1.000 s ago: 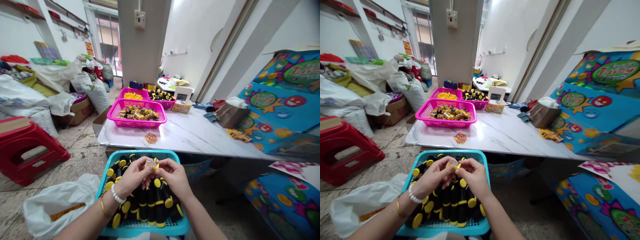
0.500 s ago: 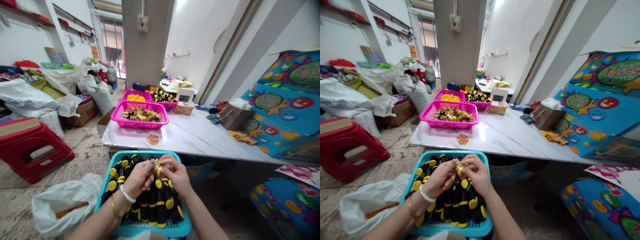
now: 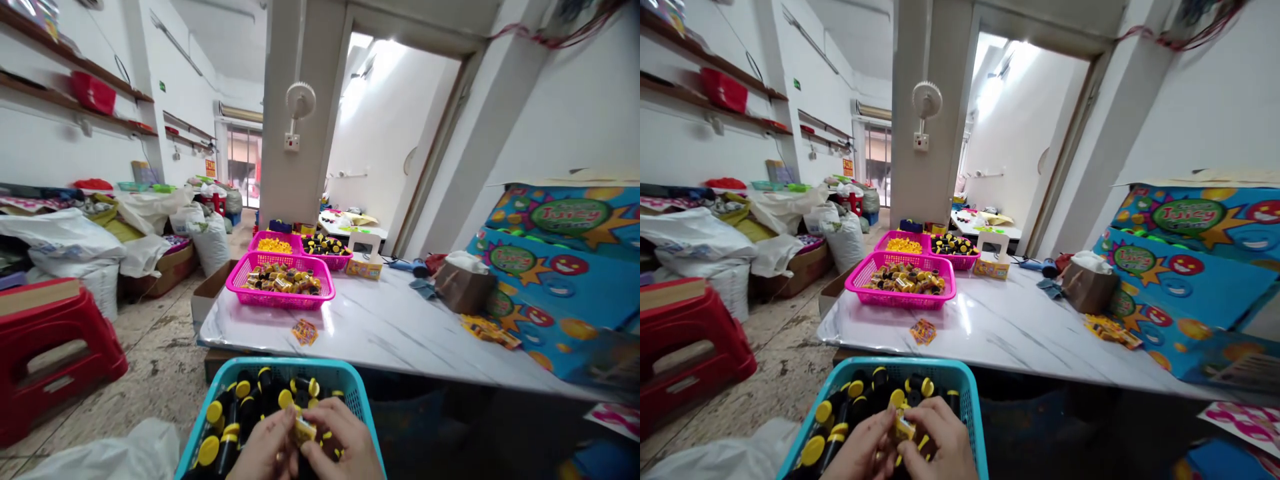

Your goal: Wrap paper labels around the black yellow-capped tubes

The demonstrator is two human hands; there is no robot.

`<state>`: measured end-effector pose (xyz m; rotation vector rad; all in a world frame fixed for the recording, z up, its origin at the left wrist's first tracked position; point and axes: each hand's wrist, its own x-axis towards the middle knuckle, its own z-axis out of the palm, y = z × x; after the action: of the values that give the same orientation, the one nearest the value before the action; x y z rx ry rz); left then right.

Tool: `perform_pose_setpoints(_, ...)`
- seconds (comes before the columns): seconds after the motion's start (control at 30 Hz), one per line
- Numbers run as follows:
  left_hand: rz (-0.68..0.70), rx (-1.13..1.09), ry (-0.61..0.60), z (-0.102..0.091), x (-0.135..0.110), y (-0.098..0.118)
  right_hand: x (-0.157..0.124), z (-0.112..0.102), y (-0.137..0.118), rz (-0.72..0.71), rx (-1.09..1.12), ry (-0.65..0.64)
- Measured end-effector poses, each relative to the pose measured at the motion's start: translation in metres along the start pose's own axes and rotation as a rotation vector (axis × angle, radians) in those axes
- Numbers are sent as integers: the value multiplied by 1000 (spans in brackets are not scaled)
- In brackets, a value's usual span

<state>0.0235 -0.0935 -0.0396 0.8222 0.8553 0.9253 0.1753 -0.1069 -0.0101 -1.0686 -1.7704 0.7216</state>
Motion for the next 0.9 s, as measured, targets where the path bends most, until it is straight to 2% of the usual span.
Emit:
perform_pose_setpoints(0.07,29,50,108,-5,-6,0,-1,-2,-7,-58,-64,5)
perform_pose_setpoints(0.17,167,97,271,-6,-17,8,0,-6,-16,-86,-125,9)
perform_pose_setpoints(0.33,355,155,287,2,-26,30,3,-5,-24,-53,-149,64)
perform_pose_setpoints(0.47,327,169,313,4,-28,37,3,-2,-21,-79,-171,39)
perform_pose_setpoints(0.63,385,249,361,-3,-28,34,1,1,-13,-77,-195,-22)
perform_pose_setpoints(0.73,385,258,345,-9,-26,32,0,1,-12,-87,-198,-66)
perform_pose_setpoints(0.83,350,207,305,-14,-27,31,22,-6,-18,-149,-249,-72)
perform_pose_setpoints(0.9,340,184,313,-16,-32,31,60,-17,-22,-214,-331,27)
